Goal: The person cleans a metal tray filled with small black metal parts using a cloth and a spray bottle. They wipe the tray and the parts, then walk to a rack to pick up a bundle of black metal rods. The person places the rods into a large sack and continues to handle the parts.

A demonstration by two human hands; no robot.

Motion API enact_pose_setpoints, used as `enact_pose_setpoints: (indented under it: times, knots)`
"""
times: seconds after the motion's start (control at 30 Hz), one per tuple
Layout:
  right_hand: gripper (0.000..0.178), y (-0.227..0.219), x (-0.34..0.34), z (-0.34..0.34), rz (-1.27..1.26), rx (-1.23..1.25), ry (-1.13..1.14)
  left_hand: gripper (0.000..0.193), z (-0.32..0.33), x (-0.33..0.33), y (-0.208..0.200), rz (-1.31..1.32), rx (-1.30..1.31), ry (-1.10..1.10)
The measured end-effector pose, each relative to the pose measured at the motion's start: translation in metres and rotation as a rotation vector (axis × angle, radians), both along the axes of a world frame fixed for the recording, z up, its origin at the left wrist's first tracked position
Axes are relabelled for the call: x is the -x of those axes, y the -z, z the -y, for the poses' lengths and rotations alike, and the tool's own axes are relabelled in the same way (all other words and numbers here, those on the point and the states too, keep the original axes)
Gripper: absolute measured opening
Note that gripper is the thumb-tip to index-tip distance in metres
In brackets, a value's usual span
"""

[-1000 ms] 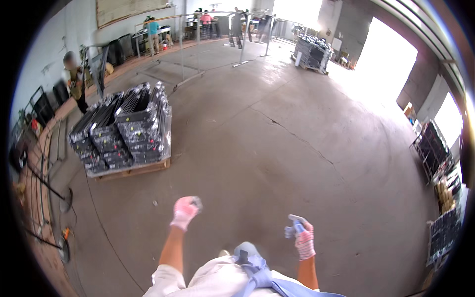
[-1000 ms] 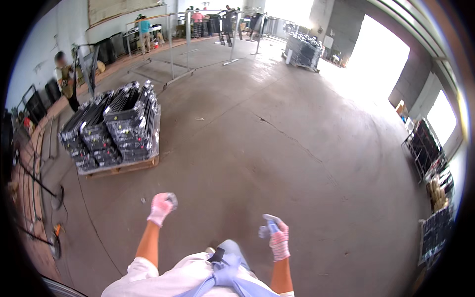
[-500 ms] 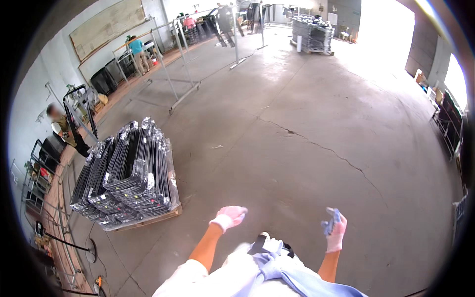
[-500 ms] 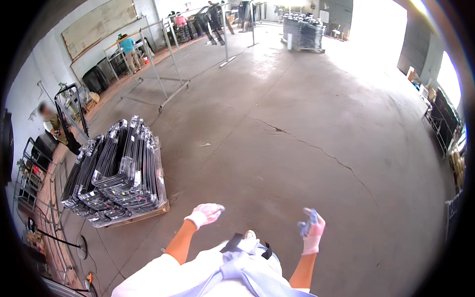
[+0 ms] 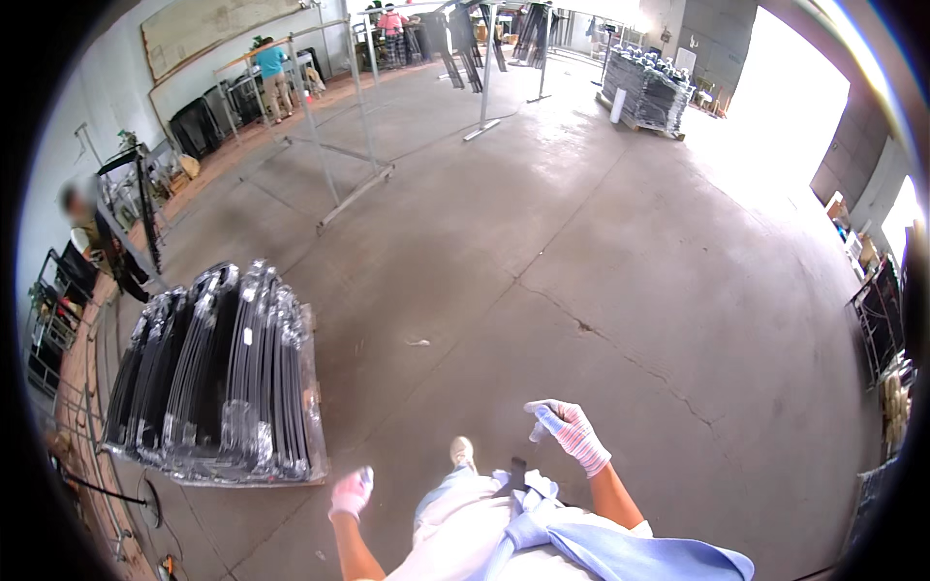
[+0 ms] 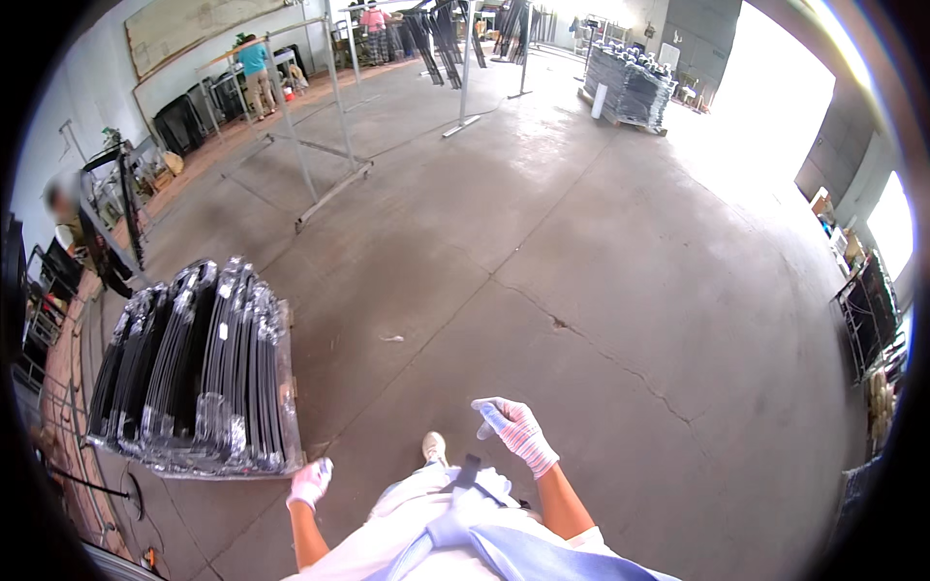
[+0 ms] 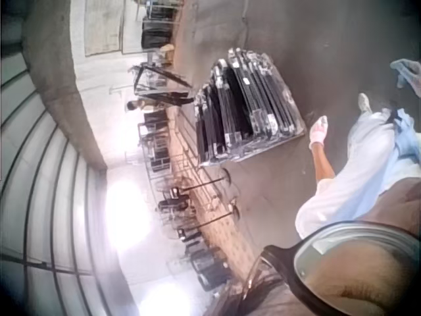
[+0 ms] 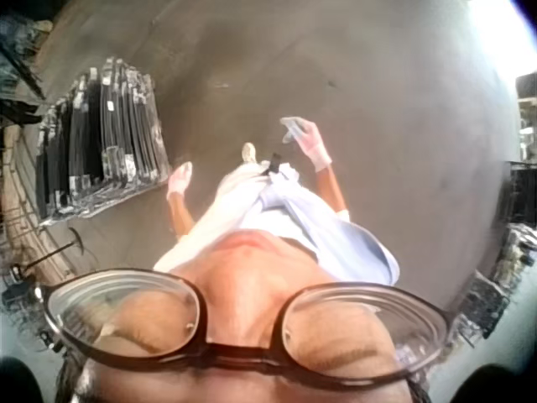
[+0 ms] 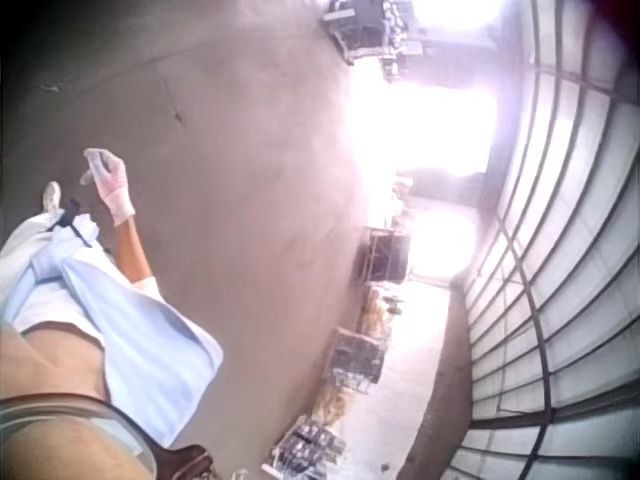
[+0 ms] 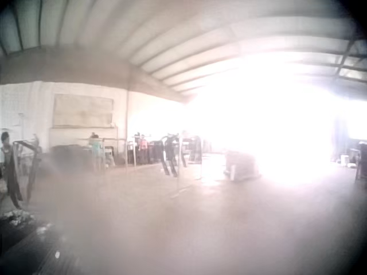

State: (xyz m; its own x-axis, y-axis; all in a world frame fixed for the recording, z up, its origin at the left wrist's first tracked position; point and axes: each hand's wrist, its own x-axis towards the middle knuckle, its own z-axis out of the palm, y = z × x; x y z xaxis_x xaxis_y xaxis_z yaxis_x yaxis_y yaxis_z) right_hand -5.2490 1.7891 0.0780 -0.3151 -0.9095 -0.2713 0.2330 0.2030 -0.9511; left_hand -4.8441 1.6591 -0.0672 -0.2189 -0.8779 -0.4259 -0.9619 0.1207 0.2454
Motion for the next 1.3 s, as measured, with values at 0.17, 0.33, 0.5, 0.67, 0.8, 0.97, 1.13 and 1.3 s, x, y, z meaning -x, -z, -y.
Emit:
enact_pose_setpoints:
  times: [0.17, 0.33, 0.5, 0.67, 0.8, 0.97, 1.13, 1.3]
  knots:
    - [0.023, -0.006, 0.094, 0.080, -0.049, -0.010, 0.192, 0.030, 0.184, 0.178, -0.057, -0.249, 0.373, 0.405]
    - [0.036, 0.033, 0.183, 0.110, -0.080, 0.119, 0.567, 0.025, 0.274, 0.387, -0.125, -0.448, 0.195, 0.804]
    - [0.036, 0.095, 0.295, 0.162, 0.079, 0.108, 0.923, 0.028, 0.354, 0.492, -0.046, -0.593, -0.023, 0.886]
    - [0.035, 0.052, 0.421, 0.278, -0.058, 0.103, 0.905, 0.043, 0.444, 0.564, -0.052, -0.160, -0.139, 0.767]
    - [0.026, 0.007, 0.503, 0.402, -0.063, 0.308, 0.571, 0.041, 0.519, 0.603, -0.053, -0.150, -0.120, 0.540]
    - [0.024, 0.018, 0.583, 0.535, 0.091, 0.114, 0.317, 0.039, 0.604, 0.650, -0.040, -0.014, -0.194, 0.350]
    - [0.027, 0.050, 0.671, 0.640, 0.231, 0.074, 0.361, 0.051, 0.732, 0.702, -0.002, 0.292, -0.346, 0.236]
    - [0.030, 0.022, 0.791, 0.675, 0.069, 0.196, 0.693, 0.044, 0.863, 0.926, -0.047, 0.248, -0.126, 0.521]
